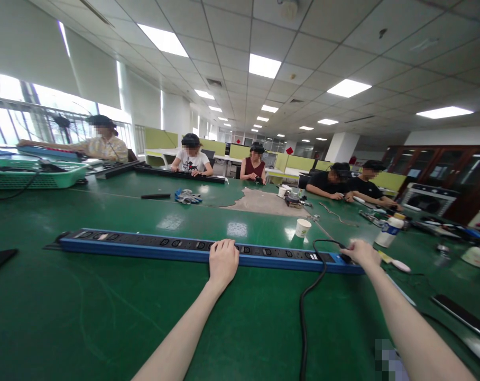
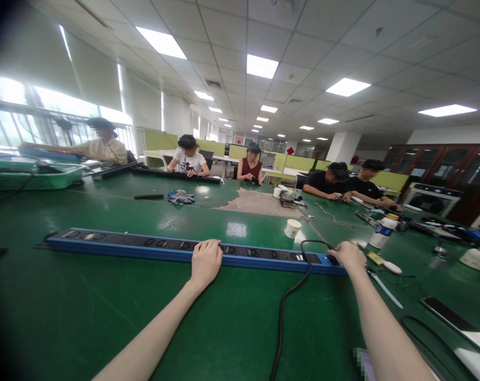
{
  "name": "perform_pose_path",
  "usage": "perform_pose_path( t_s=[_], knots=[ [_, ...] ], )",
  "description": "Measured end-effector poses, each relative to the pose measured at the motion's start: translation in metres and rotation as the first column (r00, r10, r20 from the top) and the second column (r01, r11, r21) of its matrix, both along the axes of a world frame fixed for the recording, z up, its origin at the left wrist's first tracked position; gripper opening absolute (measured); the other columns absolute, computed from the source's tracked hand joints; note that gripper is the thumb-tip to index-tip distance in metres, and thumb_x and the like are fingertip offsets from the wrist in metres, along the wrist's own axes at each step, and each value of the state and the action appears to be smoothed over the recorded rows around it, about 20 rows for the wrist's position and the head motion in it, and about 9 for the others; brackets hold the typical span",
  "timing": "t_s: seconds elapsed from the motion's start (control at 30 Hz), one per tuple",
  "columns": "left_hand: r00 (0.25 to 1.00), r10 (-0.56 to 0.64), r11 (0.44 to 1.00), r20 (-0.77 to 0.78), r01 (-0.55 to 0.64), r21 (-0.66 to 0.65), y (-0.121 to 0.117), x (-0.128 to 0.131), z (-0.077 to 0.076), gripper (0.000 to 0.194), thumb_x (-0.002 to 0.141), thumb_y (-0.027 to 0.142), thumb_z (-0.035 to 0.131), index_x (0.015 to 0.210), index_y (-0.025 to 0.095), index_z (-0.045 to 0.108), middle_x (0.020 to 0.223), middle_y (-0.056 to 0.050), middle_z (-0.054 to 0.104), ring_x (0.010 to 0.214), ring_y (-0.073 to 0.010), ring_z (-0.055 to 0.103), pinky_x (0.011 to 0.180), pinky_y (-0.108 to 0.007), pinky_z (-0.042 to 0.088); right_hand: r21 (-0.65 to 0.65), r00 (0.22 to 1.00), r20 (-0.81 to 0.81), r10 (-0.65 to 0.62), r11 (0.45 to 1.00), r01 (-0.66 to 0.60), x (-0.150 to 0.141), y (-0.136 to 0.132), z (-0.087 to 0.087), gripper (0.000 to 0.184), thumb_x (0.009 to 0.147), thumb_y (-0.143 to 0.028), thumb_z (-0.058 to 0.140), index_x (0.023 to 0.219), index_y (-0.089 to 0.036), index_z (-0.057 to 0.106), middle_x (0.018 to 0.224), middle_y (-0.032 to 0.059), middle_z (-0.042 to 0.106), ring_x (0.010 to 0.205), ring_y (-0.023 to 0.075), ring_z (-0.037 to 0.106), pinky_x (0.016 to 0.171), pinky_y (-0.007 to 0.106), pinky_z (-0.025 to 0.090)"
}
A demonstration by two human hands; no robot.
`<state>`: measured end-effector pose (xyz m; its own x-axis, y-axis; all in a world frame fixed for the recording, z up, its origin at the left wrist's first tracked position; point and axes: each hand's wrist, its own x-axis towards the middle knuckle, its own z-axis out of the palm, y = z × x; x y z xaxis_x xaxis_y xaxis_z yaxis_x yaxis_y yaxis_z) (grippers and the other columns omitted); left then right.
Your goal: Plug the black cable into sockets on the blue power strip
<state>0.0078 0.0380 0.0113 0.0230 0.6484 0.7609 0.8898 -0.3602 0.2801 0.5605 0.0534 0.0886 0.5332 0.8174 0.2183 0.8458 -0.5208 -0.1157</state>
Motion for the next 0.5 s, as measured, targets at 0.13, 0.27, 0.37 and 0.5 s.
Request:
perform_pose_path(
  t_s=[0.13, 0.27, 0.37, 0.5],
  knots=[
    [1.000, -0.003, 1.000, 0.009, 0.003, -0.005, 0.000, -0.001, 0.000, 0.033, 0.101, 0.022, 0.043, 0.117, 0.021, 0.072, 0.114, -0.013, 0.075, 0.114, -0.0294, 0.063, 0.107, -0.048, 0.039, 0.138, 0.999, -0.035, 0.041, 0.990, -0.036, 0.009, -0.020, -0.024, 0.049, 0.084, -0.068, 0.062, 0.102, -0.025, 0.078, 0.091, 0.0132, 0.076, 0.086, 0.0303, 0.072, 0.073, 0.039, 0.053],
    [1.000, 0.002, 1.000, -0.001, -0.002, -0.007, -0.001, -0.001, 0.001, 0.033, 0.101, 0.022, 0.042, 0.116, 0.021, 0.072, 0.115, -0.012, 0.075, 0.114, -0.0293, 0.064, 0.107, -0.047, 0.040, 0.151, 0.999, 0.048, 0.001, 0.989, -0.008, -0.008, -0.028, -0.037, 0.054, 0.096, -0.063, 0.043, 0.104, -0.019, 0.072, 0.103, 0.0183, 0.073, 0.087, 0.0320, 0.070, 0.074, 0.042, 0.053],
    [1.000, 0.005, 1.000, -0.003, -0.005, 0.002, -0.001, -0.001, 0.002, 0.033, 0.101, 0.023, 0.042, 0.115, 0.021, 0.072, 0.114, -0.012, 0.075, 0.113, -0.0290, 0.064, 0.107, -0.046, 0.040, 0.124, 0.995, 0.100, 0.030, 0.991, -0.042, -0.019, -0.030, -0.034, 0.053, 0.099, -0.059, 0.037, 0.106, -0.016, 0.067, 0.108, 0.0206, 0.070, 0.091, 0.0331, 0.070, 0.080, 0.045, 0.052],
    [1.000, -0.002, 1.000, 0.000, 0.002, 0.007, -0.001, -0.001, 0.002, 0.033, 0.101, 0.022, 0.043, 0.116, 0.021, 0.072, 0.114, -0.012, 0.075, 0.114, -0.0290, 0.064, 0.107, -0.047, 0.040, 0.278, 0.999, 0.034, -0.026, 0.960, 0.016, -0.010, -0.032, -0.018, 0.058, 0.100, -0.063, 0.032, 0.117, -0.017, 0.063, 0.118, 0.0210, 0.066, 0.096, 0.0327, 0.068, 0.084, 0.046, 0.051]
  ],
)
